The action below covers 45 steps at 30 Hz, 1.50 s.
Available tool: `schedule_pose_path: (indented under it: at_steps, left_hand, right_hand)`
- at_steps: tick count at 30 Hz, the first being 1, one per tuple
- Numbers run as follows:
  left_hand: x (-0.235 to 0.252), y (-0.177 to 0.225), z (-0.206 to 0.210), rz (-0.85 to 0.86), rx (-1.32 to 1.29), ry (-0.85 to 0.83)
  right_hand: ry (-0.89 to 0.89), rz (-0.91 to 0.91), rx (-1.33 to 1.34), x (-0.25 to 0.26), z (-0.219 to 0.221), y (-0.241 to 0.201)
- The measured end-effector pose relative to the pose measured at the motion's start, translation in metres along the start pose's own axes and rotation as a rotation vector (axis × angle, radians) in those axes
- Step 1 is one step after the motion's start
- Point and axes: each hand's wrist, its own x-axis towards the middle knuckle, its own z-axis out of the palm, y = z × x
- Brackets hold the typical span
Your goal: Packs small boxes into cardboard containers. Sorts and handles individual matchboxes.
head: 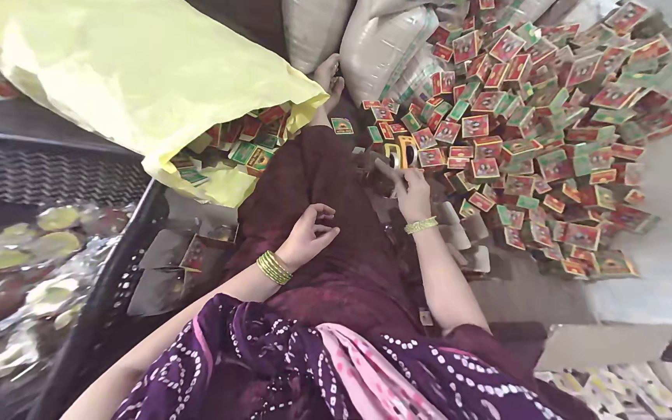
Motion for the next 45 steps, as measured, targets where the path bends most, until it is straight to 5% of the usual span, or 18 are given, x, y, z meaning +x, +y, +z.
schedule_pose_path:
  at_steps: [5,13,18,23,28,35,41,45]
  left_hand:
    - [-0.003,0.003,0.006,0.083,0.036,0.123]
    - [-0.025,0.021,0.013,0.048,-0.070,-0.120]
    - [-0.023,0.014,0.009,-0.048,-0.099,-0.054]
    - [-0.021,0.013,0.011,-0.124,-0.095,-0.008]
    - [-0.021,0.014,0.014,-0.136,-0.043,-0.001]
    - [-0.024,0.022,0.016,-0.114,0.100,0.023]
    - [-0.024,0.020,0.014,-0.079,0.073,-0.020]
    - [-0.023,0.019,0.016,-0.014,0.045,-0.064]
  right_hand:
    - [0.183,-0.300,0.243,-0.026,-0.050,-0.061]
    - [-0.097,-0.120,0.480,-0.074,-0.044,-0.097]
    - [0.067,0.175,-0.125,-0.094,-0.109,-0.032]
    - [-0.416,0.849,-0.560,-0.137,-0.173,0.058]
    - [-0.630,1.099,-0.535,-0.204,-0.133,0.136]
    - [-0.451,1.091,-0.389,-0.242,-0.090,0.170]
    - [-0.486,1.046,-0.474,-0.234,-0.105,0.155]
    - [-0.135,0.945,-0.488,-0.191,-0.140,0.101]
